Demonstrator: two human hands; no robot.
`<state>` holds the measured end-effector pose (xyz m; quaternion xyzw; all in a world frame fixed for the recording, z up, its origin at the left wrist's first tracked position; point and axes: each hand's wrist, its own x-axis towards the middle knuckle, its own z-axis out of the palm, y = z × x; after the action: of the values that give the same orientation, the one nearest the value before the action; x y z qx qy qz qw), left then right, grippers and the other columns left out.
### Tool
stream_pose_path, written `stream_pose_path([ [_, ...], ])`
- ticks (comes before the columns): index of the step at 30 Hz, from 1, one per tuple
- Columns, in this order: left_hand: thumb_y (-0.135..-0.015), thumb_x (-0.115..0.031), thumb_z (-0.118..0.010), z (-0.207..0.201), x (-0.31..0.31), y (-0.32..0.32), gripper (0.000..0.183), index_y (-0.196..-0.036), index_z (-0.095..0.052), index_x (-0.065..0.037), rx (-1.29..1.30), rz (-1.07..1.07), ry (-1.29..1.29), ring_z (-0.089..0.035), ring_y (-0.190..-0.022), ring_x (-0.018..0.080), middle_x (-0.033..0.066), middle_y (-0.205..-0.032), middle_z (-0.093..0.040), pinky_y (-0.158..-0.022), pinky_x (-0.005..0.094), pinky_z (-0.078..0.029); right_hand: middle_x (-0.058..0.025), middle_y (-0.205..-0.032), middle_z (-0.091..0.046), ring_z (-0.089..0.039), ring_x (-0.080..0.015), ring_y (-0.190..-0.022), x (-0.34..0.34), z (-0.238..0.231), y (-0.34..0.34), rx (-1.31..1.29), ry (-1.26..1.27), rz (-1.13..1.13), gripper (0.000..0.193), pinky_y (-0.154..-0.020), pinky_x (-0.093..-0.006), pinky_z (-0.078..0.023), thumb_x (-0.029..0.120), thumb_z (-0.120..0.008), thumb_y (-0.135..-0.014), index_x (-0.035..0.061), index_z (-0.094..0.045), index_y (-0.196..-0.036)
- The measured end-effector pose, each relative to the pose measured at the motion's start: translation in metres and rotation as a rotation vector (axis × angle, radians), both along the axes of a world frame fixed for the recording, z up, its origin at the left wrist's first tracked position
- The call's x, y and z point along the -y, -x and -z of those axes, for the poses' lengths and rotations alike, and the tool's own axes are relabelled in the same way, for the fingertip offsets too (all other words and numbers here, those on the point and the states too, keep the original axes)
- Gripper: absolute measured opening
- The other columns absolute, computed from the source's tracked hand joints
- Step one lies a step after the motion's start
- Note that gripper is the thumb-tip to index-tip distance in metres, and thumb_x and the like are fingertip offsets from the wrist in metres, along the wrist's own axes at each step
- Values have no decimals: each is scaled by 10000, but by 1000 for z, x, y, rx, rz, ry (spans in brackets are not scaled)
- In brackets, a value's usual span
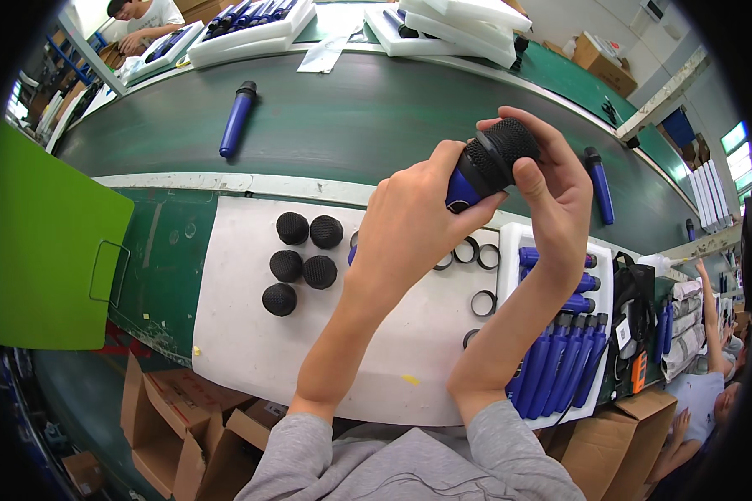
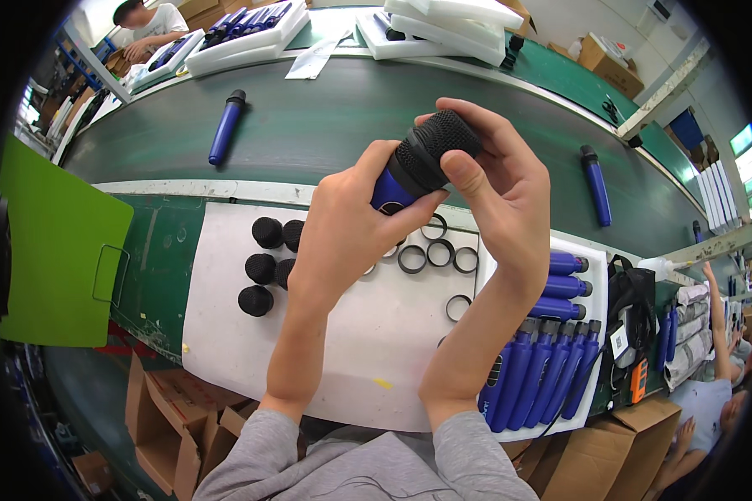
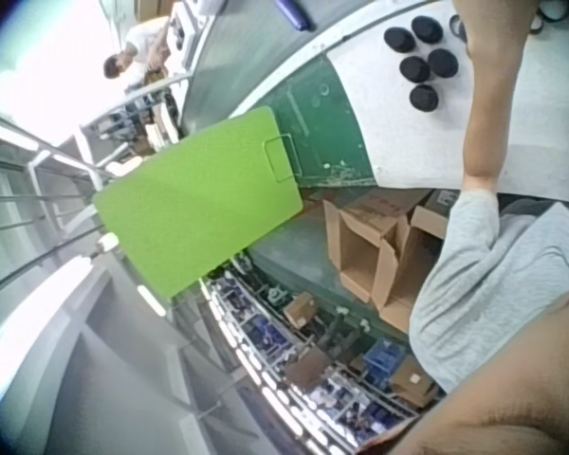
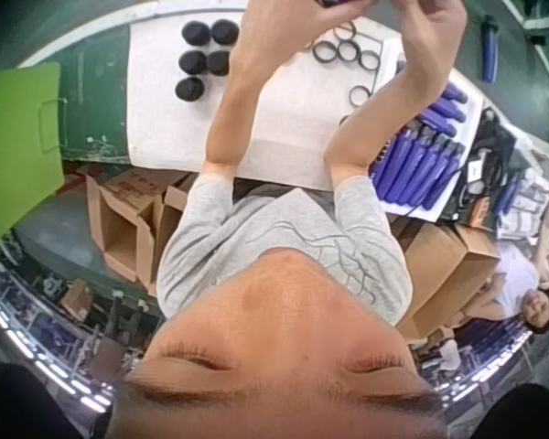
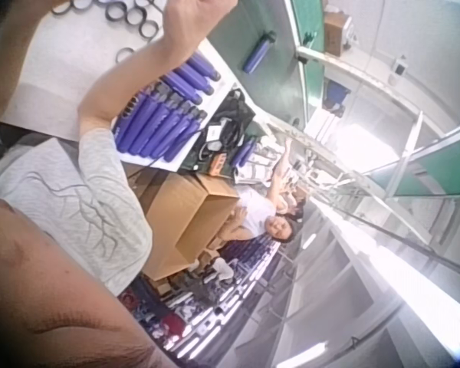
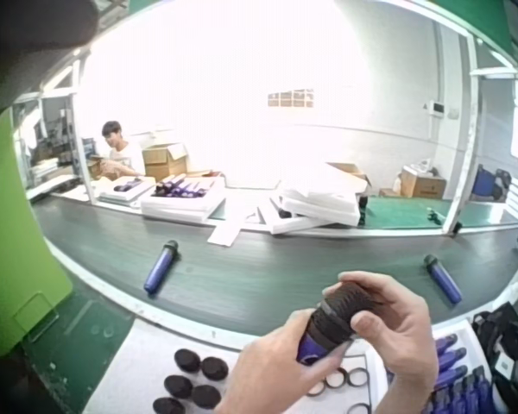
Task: The person assembles blue handheld microphones by screwing black mesh heads onto the bodies. They retrieve the microphone bodies from a cardboard box and place the assembled units into a white foam tray. The person also organizes the black mesh heads and metal rings on the workbench.
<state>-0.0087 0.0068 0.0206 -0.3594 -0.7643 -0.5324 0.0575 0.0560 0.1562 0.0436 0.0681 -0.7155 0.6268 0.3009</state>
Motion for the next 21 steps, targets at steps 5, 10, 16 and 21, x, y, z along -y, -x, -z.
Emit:
stream_pose_path([
  [5,-797,-290,-844,1,1,3,463,-1087,-625,-2,-7,-4,28,-712,-657,252,154,-779,-709,-610,346,-550,-158,-1155,-698,-662,-195,-1066,-1,2,0,39,5,12,482,-968,-341,-526,249,-732,-946,-51,-592,-1297],
  [10,-810,-274,-832,2,-1,2,420,-1057,-617,-12,-16,-32,74,-713,-666,256,143,-785,-710,-619,348,-550,-133,-1120,-697,-658,-177,-1041,-1,3,0,93,41,63,489,-929,-323,-535,256,-761,-928,-55,-608,-1272],
  [16,-810,-274,-833,4,-2,1,412,-1044,-610,-19,-32,-49,115,-715,-677,277,141,-788,-710,-623,365,-553,-119,-1089,-691,-657,-160,-1007,-3,4,0,103,26,105,483,-894,-295,-536,251,-795,-902,-54,-621,-1234],
  [21,-802,-286,-840,5,-3,0,420,-1038,-609,-27,-46,-50,114,-718,-686,292,144,-791,-711,-625,373,-556,-89,-1016,-686,-653,-129,-942,-2,5,3,119,52,155,427,-838,-274,-538,266,-833,-868,-24,-616,-1095],
])
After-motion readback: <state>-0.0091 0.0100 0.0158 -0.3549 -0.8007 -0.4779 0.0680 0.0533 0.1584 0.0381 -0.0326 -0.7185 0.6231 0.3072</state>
